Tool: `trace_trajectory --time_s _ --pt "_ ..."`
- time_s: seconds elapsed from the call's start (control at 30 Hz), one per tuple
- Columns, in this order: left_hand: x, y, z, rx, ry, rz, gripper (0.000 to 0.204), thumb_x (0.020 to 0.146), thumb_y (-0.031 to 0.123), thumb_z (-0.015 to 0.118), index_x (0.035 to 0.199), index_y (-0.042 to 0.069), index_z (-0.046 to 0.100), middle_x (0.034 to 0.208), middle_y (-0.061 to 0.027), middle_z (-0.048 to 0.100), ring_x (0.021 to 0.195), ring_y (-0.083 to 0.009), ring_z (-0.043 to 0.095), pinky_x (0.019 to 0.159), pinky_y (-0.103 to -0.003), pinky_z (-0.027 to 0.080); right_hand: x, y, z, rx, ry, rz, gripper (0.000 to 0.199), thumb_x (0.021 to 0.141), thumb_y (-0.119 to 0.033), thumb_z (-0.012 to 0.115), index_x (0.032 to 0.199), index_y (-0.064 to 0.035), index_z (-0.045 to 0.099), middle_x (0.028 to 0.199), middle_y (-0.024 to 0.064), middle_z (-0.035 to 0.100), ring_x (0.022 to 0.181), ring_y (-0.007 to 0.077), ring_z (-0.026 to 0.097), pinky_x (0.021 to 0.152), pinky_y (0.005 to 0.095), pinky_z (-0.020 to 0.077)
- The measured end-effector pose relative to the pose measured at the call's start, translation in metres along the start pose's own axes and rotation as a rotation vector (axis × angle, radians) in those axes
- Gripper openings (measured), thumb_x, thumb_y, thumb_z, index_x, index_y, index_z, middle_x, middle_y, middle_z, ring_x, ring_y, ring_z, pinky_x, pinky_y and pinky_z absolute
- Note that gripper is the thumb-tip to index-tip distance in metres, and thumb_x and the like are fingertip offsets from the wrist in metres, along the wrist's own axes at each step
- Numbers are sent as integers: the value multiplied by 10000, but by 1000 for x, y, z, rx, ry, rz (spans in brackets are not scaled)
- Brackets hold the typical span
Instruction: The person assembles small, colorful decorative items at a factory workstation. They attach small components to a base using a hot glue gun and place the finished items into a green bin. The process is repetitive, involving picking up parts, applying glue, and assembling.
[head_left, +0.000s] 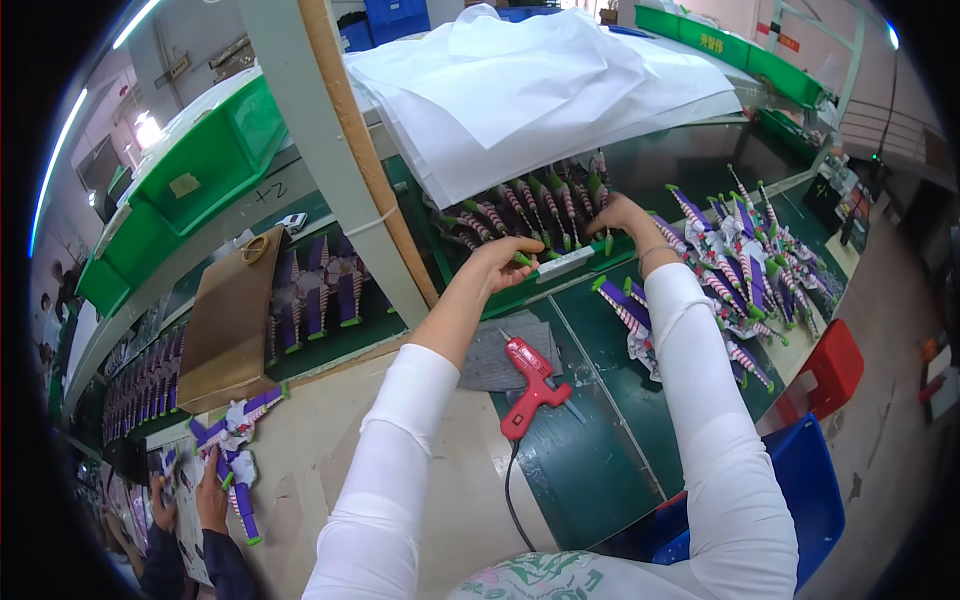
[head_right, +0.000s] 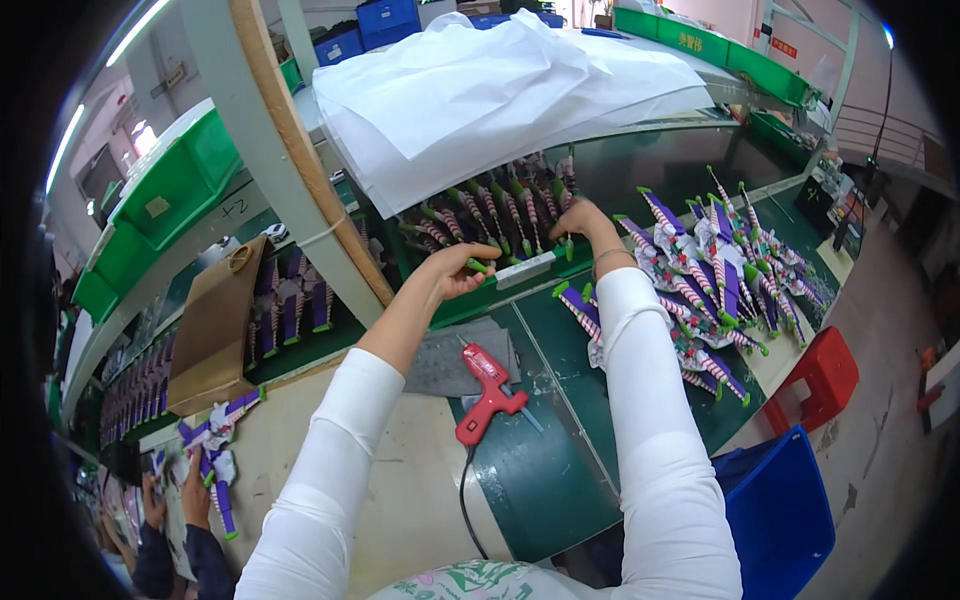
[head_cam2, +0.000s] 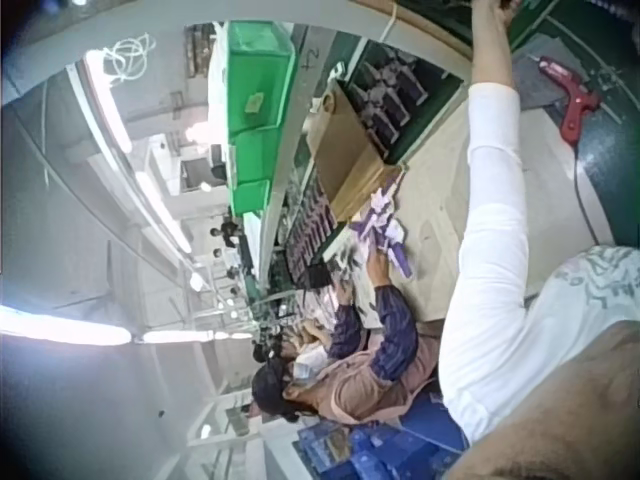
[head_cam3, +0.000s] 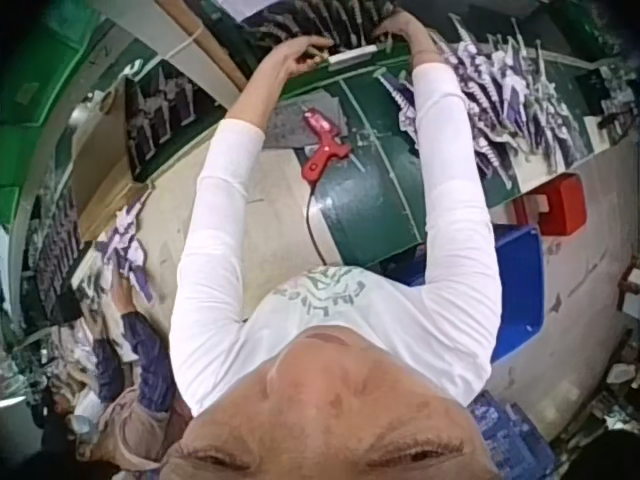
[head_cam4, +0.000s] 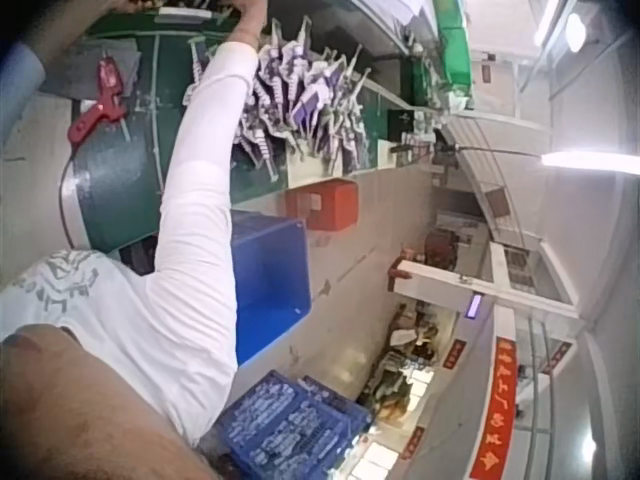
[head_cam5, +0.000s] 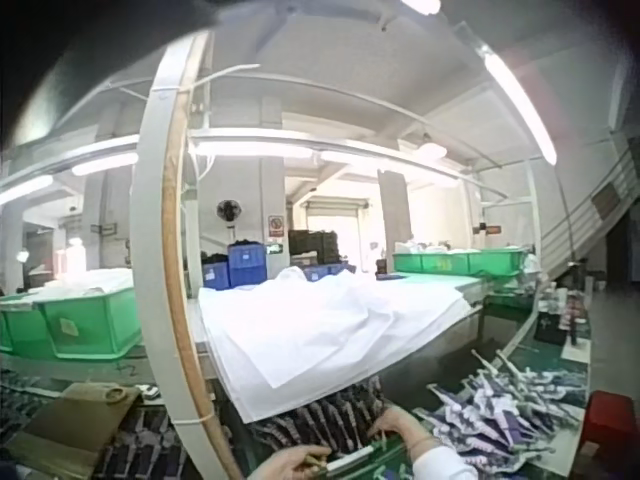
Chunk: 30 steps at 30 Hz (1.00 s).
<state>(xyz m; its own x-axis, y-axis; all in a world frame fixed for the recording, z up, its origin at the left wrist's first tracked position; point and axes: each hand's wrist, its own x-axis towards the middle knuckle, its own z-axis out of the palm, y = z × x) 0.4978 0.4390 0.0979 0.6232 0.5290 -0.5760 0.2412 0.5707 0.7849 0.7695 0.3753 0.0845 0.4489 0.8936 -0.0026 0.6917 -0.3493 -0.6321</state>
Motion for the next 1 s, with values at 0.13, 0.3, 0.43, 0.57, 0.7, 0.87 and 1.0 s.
trace_trajectory --time_s 0.13,0.3,0.43,0.57,0.7,0.87,1.0 --pt "-16 -19 -1 -221 30 106 208 849 132 754 991 36 636 867 -145 639 559 -145 574 422 -207 438 -27 -28 5 -228 147 134 799 701 -491 794 1240 58 578 1289 221 602 1171 341 608 967 436 497" --pt "-35 -39 13 -283 225 281 209 883 117 702 1044 4 628 918 -125 607 691 -199 614 581 -275 498 -48 -41 12 -122 283 278 872 769 -430 770 1334 104 376 1272 260 593 1200 377 579 989 441 475" --pt "-55 -60 6 -99 508 429 398 886 170 683 1182 -61 552 946 -139 625 708 -187 628 569 -284 487 -68 -68 10 -109 412 267 807 783 -356 779 1307 114 383 1247 269 588 1185 403 567 1003 448 451" --pt "-71 -80 4 158 710 694 549 858 190 695 1304 -52 486 918 -109 648 686 -135 621 583 -276 486 -110 -105 -4 -186 658 -26 648 821 -266 740 1263 87 424 1129 259 625 1077 392 610 906 475 482" --pt "-121 -125 -29 376 713 939 383 853 161 705 1189 7 606 893 -65 659 708 -107 602 646 -256 488 -172 -155 26 103 720 -540 393 859 -122 674 1195 7 517 984 205 662 914 356 654 768 452 507" --pt "-178 -179 -149 448 999 954 326 869 163 697 1153 15 634 914 -67 677 766 -125 610 705 -269 500 -283 -232 114 325 -29 -758 466 867 -112 660 1272 29 476 1068 205 641 1006 339 635 874 416 497" --pt "-182 -174 -247 833 1411 897 437 912 273 655 1202 -48 590 1073 -194 657 971 -291 632 862 -388 500 -270 -278 223 135 -17 -740 617 854 -114 636 1339 124 340 1205 332 518 1160 448 508 986 481 423"
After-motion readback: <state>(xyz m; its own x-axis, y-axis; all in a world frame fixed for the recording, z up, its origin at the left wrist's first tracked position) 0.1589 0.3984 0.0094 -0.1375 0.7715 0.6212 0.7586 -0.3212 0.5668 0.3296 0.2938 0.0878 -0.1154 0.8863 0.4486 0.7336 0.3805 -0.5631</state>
